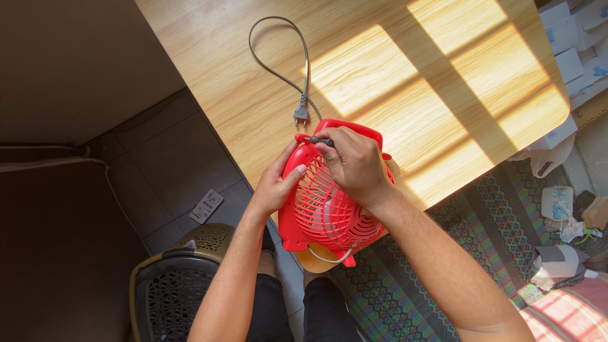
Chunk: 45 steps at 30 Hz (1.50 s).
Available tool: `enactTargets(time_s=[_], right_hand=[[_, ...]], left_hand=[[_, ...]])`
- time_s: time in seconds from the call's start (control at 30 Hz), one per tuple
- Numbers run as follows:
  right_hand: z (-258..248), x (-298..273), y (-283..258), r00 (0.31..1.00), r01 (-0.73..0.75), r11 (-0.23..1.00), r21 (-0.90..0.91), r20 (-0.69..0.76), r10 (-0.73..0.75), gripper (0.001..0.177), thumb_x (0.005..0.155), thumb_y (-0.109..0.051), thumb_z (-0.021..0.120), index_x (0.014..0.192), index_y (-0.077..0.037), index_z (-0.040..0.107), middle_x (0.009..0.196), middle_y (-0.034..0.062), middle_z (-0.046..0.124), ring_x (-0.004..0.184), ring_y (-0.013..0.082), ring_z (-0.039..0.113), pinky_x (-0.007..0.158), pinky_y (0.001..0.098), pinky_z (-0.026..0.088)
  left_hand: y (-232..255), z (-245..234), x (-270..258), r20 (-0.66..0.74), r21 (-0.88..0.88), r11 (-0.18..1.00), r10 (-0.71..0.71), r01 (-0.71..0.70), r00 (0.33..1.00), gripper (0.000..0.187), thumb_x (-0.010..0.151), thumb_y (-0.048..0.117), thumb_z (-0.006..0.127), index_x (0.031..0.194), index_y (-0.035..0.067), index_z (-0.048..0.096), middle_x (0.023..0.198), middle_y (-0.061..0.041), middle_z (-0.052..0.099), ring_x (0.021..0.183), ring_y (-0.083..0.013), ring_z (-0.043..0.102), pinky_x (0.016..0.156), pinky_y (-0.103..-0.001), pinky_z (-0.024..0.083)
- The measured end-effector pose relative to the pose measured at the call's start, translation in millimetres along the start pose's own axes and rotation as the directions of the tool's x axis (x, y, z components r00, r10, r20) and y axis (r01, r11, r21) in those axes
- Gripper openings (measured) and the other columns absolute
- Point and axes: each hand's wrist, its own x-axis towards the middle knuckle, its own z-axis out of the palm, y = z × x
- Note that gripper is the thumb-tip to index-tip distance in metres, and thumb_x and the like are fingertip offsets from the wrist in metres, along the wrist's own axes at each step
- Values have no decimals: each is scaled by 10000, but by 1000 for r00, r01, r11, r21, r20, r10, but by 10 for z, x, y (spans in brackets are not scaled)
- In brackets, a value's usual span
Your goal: The person uses a screwdriver to unscrew and remove the front grille of a red portable fan. They also briefly scrape the window frame with the screwdriver. The fan remains disassembled on the table at the end.
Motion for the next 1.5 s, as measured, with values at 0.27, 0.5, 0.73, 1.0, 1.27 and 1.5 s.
enactTargets(time_s=[0.27,0.5,0.73,1.0,1.27,1.5], right_hand=[[-177,135,69,970,136,990,-39,209,-125,155,1003,-86,633,1130,1,619,1016,176,684,942,363,687,813,437,566],[-83,111,-47,998,34,992,-120,50,-28,255,976,-184,710,1144,5,670,877,163,696,786,345,696,676,426,542],[27,3,55,943,-308,933,185,-73,325,178,950,-105,749,973,-6,603,686,74,662,583,148,646,523,285,495],[-97,7,102,997,74,996,-48,-15,-74,170,957,-95,774,976,-33,617,829,109,677,715,248,679,627,350,530],[-502,454,137,730,633,751,-191,470,-496,147,808,-104,706,870,-80,574,775,72,577,777,259,649,676,398,536],[-391,360,143,884,383,923,-20,299,-360,138,952,-147,731,1032,-50,674,867,96,656,780,281,665,673,386,525]], left_hand=[[-69,-33,7,28,59,998,17,-18,999,711,972,322,669,1581,72,398,1423,-159,637,1280,-211,622,1064,-349,488],[-9,10,23,10,135,989,55,-56,998,693,974,310,670,1580,94,413,1414,-152,651,1270,-209,636,1057,-351,492],[39,10,8,15,75,997,17,-18,1000,711,959,306,667,1585,102,397,1383,-155,667,1239,-207,652,1037,-340,510],[9,-33,9,21,23,1000,-2,1,1000,715,972,319,660,1586,82,381,1416,-155,640,1273,-211,626,1055,-347,491],[23,-23,9,23,64,998,3,-5,1000,712,973,320,663,1587,87,388,1412,-156,643,1278,-217,624,1063,-351,484],[141,55,-2,-26,130,991,41,-37,999,691,968,296,658,1582,104,406,1389,-157,666,1249,-212,652,1050,-346,498]])
